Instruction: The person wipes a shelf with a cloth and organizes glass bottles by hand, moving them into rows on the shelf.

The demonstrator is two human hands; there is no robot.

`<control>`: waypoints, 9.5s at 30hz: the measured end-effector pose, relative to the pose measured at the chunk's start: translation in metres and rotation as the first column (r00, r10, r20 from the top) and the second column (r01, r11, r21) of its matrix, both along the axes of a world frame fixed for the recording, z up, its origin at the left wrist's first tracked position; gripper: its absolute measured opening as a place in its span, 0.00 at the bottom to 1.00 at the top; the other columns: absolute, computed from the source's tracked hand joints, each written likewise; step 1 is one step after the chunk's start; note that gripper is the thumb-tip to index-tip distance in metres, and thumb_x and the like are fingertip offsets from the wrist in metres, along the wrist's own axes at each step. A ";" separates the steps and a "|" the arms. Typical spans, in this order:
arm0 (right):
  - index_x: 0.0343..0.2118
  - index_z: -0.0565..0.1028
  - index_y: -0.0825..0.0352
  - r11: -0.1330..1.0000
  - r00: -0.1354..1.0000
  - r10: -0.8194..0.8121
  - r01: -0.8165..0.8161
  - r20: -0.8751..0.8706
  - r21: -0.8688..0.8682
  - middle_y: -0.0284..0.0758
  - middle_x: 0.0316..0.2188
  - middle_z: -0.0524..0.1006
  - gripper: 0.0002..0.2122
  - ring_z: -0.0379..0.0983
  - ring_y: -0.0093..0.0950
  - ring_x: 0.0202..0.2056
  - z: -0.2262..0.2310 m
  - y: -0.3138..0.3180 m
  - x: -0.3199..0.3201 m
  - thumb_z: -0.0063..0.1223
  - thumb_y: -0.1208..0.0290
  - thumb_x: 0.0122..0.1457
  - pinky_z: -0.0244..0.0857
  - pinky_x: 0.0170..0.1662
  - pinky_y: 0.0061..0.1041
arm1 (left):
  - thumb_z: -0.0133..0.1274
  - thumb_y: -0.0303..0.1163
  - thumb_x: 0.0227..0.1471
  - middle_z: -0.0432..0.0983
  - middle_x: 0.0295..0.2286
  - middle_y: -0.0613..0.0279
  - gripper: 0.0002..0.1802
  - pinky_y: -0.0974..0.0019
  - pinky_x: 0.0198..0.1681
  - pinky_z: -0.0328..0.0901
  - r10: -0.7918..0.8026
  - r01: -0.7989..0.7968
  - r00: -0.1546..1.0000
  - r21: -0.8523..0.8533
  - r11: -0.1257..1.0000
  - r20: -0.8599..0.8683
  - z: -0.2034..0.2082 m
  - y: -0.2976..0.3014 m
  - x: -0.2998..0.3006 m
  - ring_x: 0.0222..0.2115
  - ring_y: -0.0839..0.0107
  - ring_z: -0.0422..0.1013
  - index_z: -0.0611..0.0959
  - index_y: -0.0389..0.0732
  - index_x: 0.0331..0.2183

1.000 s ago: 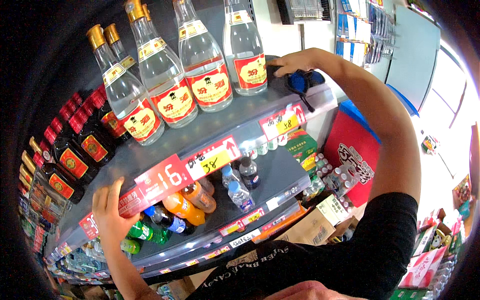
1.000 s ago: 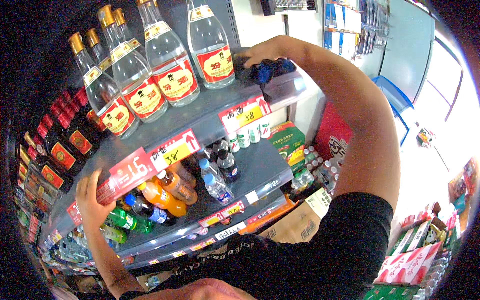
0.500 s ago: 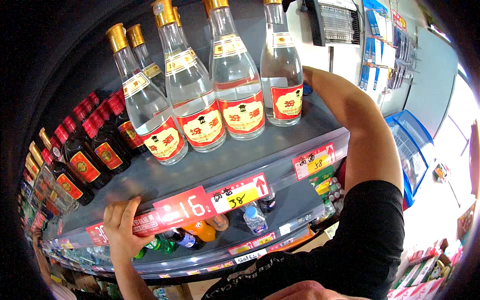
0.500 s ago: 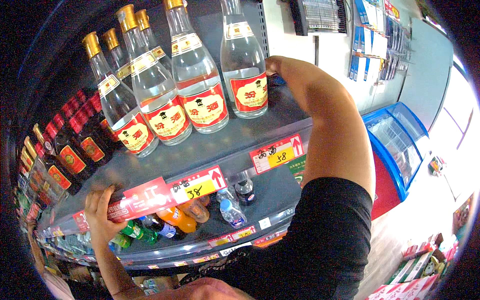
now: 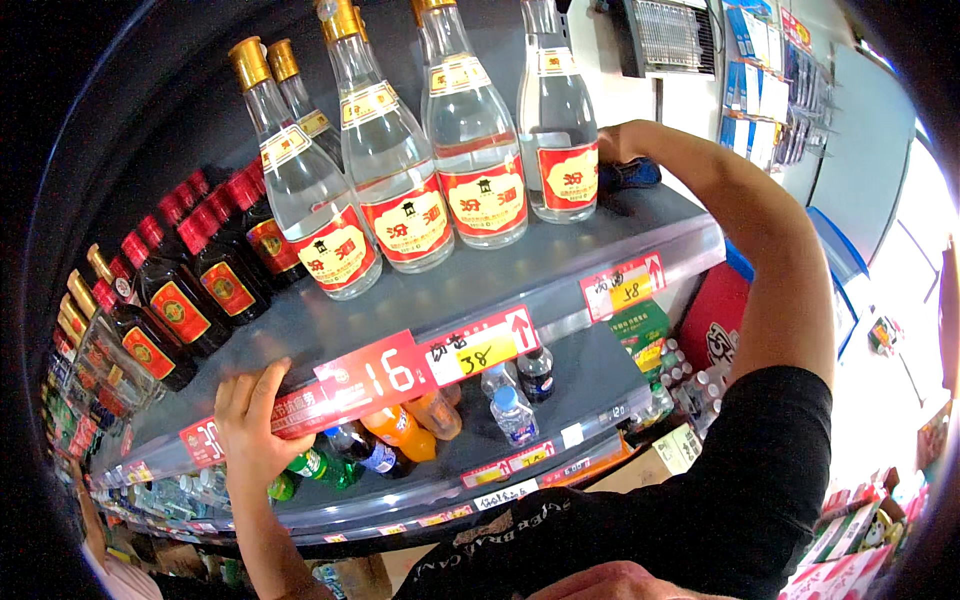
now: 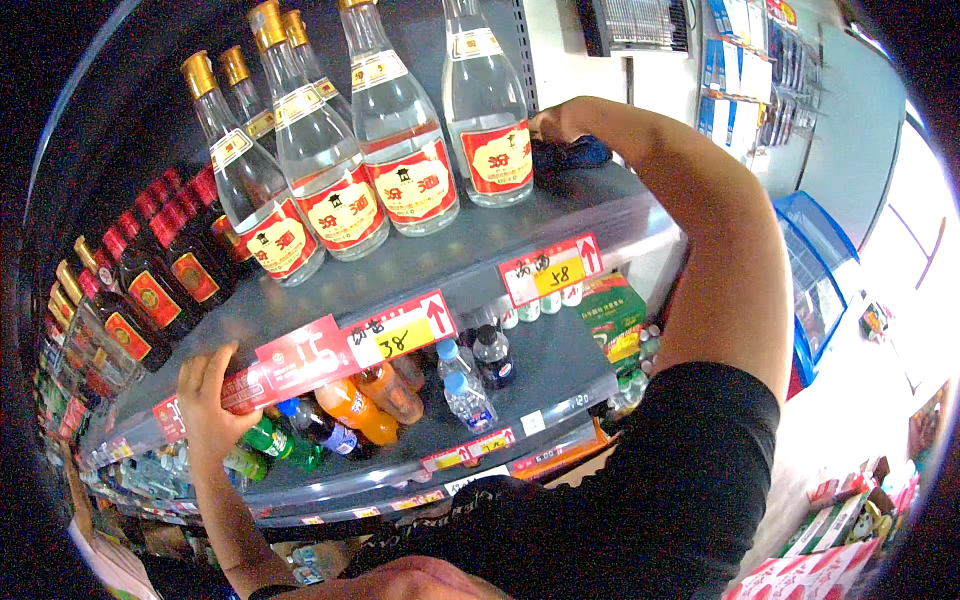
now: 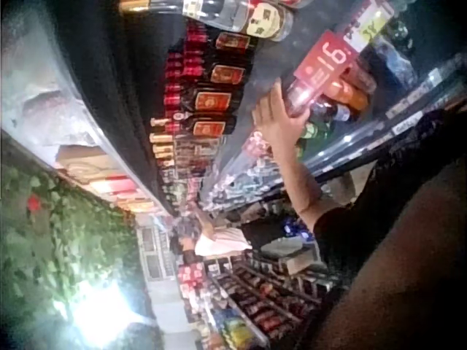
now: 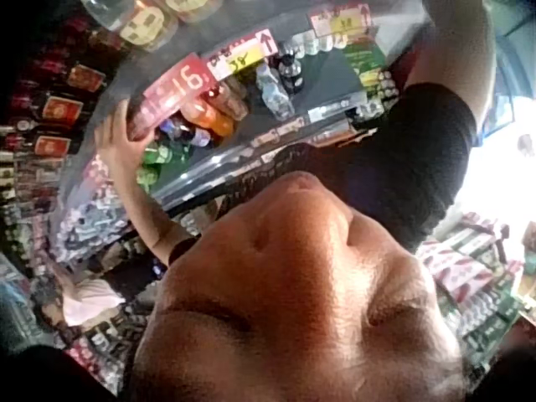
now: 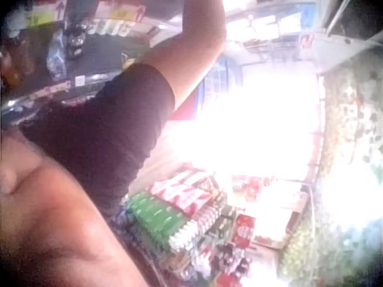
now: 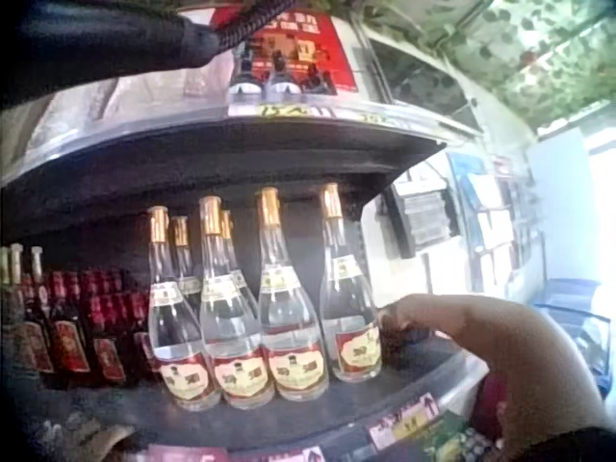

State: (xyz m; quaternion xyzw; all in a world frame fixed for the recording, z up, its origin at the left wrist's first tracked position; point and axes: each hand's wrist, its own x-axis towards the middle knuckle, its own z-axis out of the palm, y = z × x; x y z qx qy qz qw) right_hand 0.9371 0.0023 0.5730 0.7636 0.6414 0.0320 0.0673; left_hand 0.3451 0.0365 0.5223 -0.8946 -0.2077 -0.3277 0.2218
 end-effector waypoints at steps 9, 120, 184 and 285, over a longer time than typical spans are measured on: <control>0.55 0.57 0.56 0.997 0.990 -0.064 0.069 0.122 -0.034 0.46 0.44 0.70 0.29 0.69 0.43 0.41 0.021 -0.084 -0.112 0.38 0.78 0.45 0.62 0.44 0.35 | 0.63 0.30 0.15 0.69 0.30 0.59 0.41 0.58 0.38 0.59 -0.054 0.054 0.998 0.020 0.998 -0.009 -0.003 0.006 -0.003 0.32 0.59 0.65 0.73 0.43 0.43; 0.40 0.66 0.78 0.756 0.569 0.346 0.302 -0.746 0.580 0.47 0.35 0.73 0.34 0.73 0.35 0.35 0.035 0.039 -0.206 0.62 0.51 0.39 0.71 0.34 0.34 | 0.61 0.43 0.32 0.42 0.55 0.55 0.31 0.34 0.50 0.46 -0.072 -0.024 0.929 0.254 0.967 0.362 0.026 -0.002 0.087 0.52 0.45 0.51 0.72 0.64 0.44; 0.55 0.54 0.65 0.977 0.990 -0.114 0.098 -0.077 -0.192 0.45 0.56 0.54 0.29 0.52 0.39 0.56 0.005 0.081 -0.138 0.36 0.50 0.55 0.46 0.58 0.32 | 0.63 0.48 0.27 0.51 0.54 0.53 0.42 0.40 0.53 0.42 -0.056 0.045 0.994 0.119 0.992 0.090 0.029 0.015 0.027 0.54 0.45 0.46 0.68 0.60 0.50; 0.49 0.54 0.73 0.755 0.549 0.300 0.363 -0.780 0.546 0.45 0.38 0.69 0.40 0.69 0.29 0.37 0.028 -0.026 -0.266 0.65 0.56 0.38 0.66 0.31 0.27 | 0.56 0.47 0.35 0.52 0.54 0.57 0.41 0.43 0.56 0.40 0.033 -0.054 0.994 0.215 0.975 0.101 0.020 0.013 0.023 0.56 0.49 0.44 0.61 0.58 0.53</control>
